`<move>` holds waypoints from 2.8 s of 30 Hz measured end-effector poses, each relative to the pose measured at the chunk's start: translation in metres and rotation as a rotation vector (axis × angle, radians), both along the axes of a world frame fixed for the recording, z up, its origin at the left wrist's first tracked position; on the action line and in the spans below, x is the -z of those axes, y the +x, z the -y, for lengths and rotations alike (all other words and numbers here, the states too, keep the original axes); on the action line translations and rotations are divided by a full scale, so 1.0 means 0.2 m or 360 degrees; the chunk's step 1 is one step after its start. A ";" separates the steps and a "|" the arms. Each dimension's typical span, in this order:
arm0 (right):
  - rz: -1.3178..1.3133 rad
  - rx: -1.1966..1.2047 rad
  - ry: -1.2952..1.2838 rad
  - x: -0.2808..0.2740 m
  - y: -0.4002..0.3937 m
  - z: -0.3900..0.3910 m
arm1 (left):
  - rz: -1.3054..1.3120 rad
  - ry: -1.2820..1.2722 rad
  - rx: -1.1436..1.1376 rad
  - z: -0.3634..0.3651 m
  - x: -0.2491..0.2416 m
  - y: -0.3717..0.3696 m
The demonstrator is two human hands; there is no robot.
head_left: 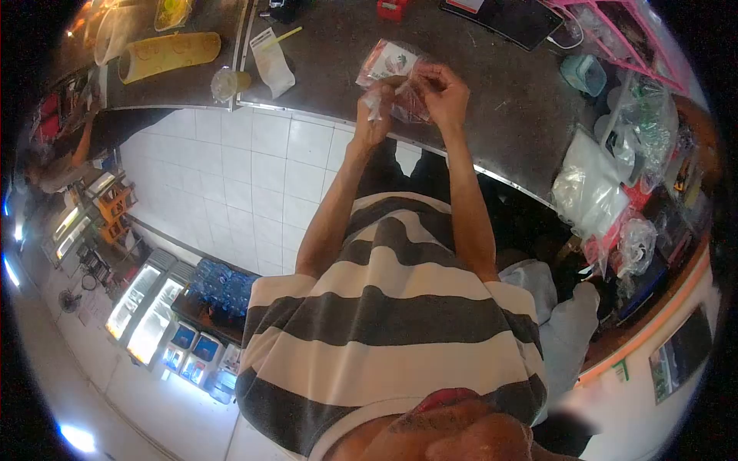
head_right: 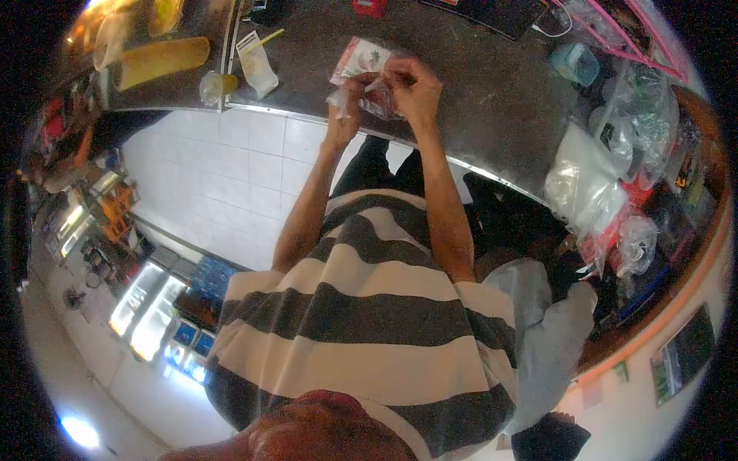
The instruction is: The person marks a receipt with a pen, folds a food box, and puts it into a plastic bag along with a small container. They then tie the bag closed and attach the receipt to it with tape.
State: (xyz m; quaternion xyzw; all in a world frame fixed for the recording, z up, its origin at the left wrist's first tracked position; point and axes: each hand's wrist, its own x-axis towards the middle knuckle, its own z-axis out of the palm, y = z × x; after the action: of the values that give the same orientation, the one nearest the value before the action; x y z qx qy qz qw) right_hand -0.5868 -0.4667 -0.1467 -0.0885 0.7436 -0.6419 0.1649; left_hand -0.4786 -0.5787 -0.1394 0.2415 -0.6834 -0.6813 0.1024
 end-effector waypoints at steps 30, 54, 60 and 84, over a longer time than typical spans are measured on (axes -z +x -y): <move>-0.0177 -0.0183 0.0142 -0.01 -0.02 -0.02 | -0.0011 -0.0039 -0.0059 0.00 0.04 0.00; -0.0334 -0.0305 0.0198 0.03 -0.02 -0.02 | 0.0031 0.0023 -0.0037 0.00 0.01 0.01; -0.0450 -0.0468 0.0363 0.02 -0.07 0.02 | -0.0133 0.0015 -0.0190 -0.03 -0.07 -0.04; -0.1082 -0.1177 0.0485 -0.07 -0.30 -0.05 | 0.0159 -0.0307 0.0058 0.05 0.04 -0.07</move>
State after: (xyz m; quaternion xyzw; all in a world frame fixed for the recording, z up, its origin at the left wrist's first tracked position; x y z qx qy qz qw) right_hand -0.6463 -0.4575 -0.1335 -0.5234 0.7593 -0.3603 0.1407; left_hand -0.4919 -0.5894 -0.1464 0.2518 -0.7543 -0.6012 0.0787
